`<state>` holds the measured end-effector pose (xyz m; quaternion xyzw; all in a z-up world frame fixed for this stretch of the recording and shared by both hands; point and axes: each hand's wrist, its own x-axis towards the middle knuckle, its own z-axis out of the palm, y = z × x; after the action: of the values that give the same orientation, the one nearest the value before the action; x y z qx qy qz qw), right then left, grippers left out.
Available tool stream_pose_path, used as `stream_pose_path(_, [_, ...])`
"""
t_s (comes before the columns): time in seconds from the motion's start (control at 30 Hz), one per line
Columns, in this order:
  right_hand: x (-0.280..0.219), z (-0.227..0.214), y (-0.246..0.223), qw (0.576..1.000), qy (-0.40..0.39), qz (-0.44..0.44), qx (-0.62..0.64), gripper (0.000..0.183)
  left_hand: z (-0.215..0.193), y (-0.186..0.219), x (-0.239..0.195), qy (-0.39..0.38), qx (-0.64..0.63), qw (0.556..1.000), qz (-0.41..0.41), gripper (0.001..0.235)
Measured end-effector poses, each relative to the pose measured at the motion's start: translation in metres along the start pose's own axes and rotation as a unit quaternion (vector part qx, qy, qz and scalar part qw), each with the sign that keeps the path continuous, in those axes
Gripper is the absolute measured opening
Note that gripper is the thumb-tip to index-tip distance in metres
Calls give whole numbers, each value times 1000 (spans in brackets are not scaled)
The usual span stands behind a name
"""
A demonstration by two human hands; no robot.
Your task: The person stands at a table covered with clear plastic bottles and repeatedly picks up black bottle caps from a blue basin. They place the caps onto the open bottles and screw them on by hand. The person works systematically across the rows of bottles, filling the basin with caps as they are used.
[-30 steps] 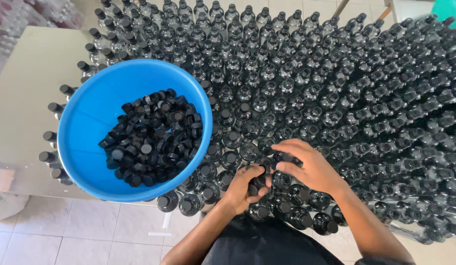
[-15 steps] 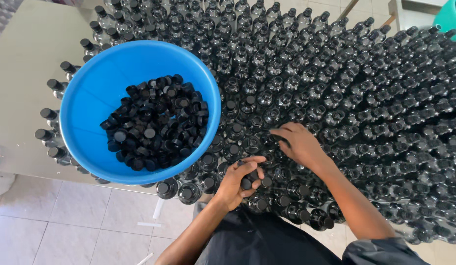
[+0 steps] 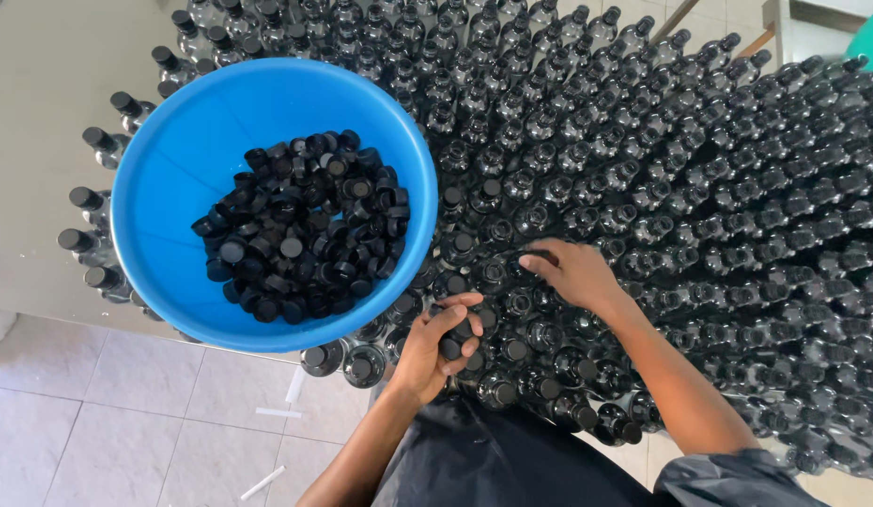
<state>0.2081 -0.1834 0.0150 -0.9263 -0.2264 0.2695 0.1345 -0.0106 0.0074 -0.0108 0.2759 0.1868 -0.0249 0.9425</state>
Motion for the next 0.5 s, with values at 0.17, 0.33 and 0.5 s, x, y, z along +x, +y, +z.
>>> stream_pose_path(0.17, [6,5,3,982,-30,46,182,42,0,5,5,6,-13,1000,-10,37])
stream_pose_path(0.33, [9,8,7,971,-60,50,225,42,-1,6,16,13,-18,999,-25,34])
stream_pose_path(0.5, [13,14,11,945,-26,71,318,28,3,9,20,17,-37,998,-39,30])
